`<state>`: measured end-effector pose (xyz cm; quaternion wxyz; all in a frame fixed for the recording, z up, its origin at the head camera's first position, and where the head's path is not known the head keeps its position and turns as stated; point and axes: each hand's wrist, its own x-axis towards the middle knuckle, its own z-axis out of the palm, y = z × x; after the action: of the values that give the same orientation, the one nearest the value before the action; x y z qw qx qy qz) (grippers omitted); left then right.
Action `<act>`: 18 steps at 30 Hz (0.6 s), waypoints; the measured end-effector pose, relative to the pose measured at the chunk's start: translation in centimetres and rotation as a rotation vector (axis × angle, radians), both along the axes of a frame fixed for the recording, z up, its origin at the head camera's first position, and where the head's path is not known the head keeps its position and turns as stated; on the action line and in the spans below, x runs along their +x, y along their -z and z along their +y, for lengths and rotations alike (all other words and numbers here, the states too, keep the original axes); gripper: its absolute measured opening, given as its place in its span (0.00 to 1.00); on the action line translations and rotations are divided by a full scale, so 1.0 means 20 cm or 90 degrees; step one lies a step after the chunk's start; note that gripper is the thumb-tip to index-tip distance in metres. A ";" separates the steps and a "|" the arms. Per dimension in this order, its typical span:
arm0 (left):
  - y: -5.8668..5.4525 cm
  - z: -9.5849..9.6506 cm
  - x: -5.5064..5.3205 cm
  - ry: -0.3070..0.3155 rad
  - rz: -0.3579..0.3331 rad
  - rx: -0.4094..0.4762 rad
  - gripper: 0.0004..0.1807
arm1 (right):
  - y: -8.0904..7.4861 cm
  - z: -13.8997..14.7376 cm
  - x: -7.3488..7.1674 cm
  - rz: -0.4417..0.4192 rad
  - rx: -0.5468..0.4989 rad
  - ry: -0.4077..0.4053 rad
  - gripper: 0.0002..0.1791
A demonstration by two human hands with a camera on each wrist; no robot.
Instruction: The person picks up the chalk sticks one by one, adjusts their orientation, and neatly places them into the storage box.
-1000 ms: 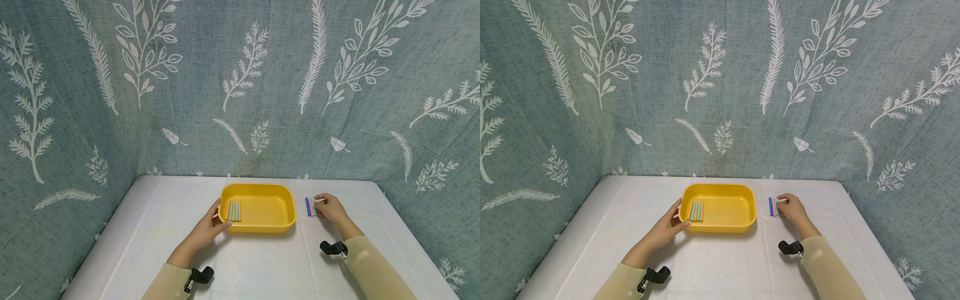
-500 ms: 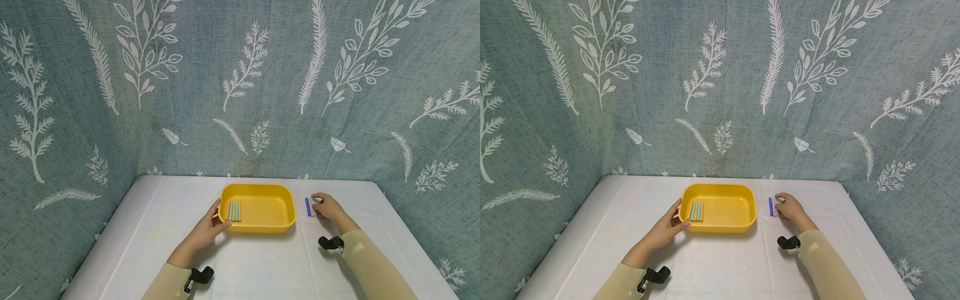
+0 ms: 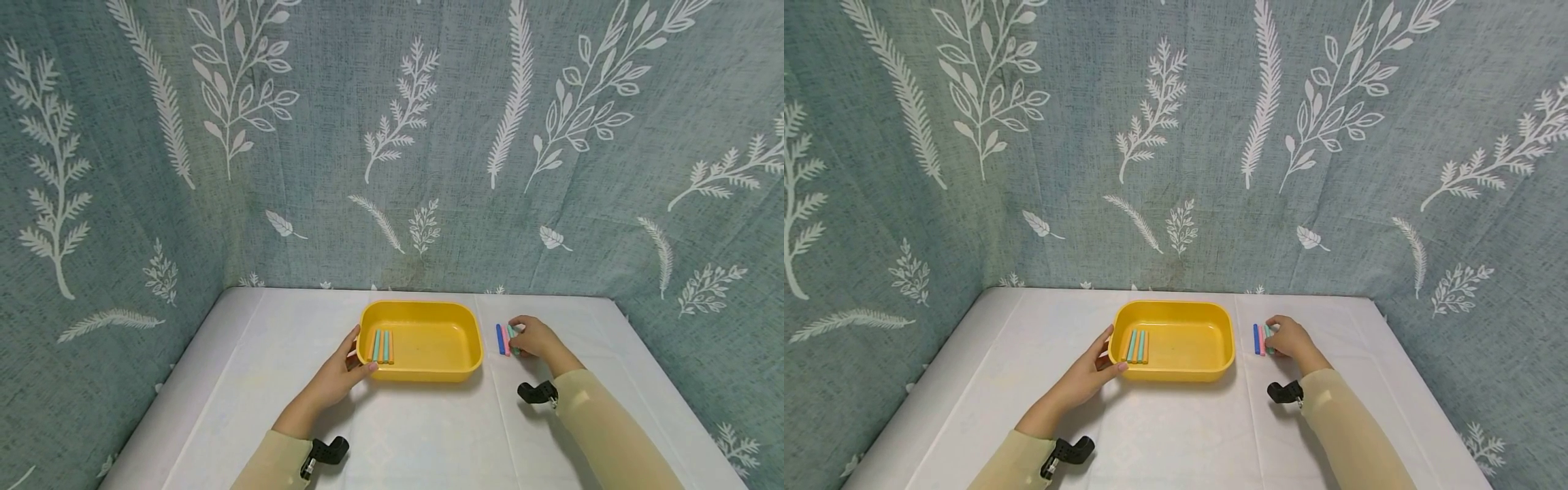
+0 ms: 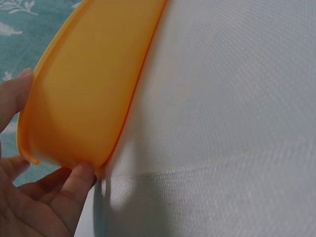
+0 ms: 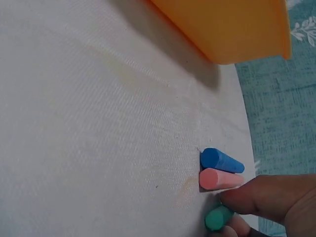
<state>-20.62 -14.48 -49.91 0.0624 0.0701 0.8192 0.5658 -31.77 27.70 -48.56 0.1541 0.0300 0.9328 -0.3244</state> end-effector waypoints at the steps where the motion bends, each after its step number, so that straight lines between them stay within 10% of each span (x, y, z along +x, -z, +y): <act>1: 0.00 0.00 0.00 0.000 0.000 -0.001 0.50 | 0.00 0.00 0.00 0.001 0.002 0.004 0.31; 18: 0.00 0.00 0.01 0.005 -0.009 -0.001 0.51 | -0.06 0.04 0.09 -0.009 -0.157 0.084 0.32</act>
<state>-20.49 -14.41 -49.87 0.0701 0.0694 0.8188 0.5656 -30.05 28.59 -47.26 0.1415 0.0743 0.8807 -0.4458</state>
